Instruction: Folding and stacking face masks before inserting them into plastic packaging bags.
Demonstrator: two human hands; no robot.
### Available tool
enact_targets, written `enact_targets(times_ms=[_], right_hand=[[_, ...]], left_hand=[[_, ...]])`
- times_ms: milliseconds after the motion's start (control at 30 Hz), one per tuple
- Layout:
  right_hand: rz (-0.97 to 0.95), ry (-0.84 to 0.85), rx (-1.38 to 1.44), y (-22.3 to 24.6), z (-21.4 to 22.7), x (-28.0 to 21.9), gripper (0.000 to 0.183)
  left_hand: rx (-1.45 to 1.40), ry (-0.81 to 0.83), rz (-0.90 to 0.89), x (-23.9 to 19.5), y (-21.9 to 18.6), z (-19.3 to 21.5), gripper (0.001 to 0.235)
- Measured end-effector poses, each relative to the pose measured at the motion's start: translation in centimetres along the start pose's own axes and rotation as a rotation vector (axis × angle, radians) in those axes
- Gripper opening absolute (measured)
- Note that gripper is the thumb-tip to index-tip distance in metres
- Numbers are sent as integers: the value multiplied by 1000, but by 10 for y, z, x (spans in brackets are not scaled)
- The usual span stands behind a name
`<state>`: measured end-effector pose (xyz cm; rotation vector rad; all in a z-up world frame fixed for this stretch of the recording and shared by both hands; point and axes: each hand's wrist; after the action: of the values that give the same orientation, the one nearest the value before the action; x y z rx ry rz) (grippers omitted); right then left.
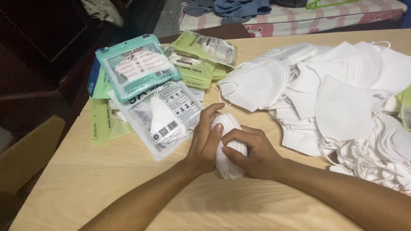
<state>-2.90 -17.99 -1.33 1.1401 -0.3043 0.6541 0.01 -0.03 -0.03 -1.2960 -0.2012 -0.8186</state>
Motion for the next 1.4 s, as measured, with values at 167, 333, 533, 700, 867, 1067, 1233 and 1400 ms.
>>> enact_targets(times_ms=[167, 333, 533, 700, 867, 1067, 1233, 1400], right_hand=[[-40, 7, 26, -4, 2, 1, 9], [-77, 21, 105, 1, 4, 2, 18], [-64, -3, 64, -6, 1, 1, 14], [-30, -11, -36, -1, -2, -2, 16], [-13, -28, -258, -4, -7, -9, 18], [-139, -53, -52, -12, 0, -10, 11], [-193, -106, 112, -25, 4, -11, 15], [-208, -159, 57, -22, 4, -14, 27]], left_hand=[[-30, -6, -28, 2, 14, -2, 50], [-104, 2, -47, 3, 13, -1, 54], [-154, -1, -61, 5, 15, -2, 60], [-51, -9, -79, 4, -5, -1, 61], [67, -39, 38, 0, -8, -6, 60], [-76, -62, -58, 6, -9, 0, 59], [12, 31, -101, 7, 18, 11, 69], [76, -32, -87, 8, 23, 11, 59]])
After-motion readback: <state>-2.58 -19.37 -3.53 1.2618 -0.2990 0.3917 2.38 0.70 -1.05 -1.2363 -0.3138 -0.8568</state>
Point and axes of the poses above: each hand's wrist, its own x-axis towards the middle knuckle, its own z-axis out of the back of the hand, y = z × x, and after that the axes turned 1 degree about z, right-handed
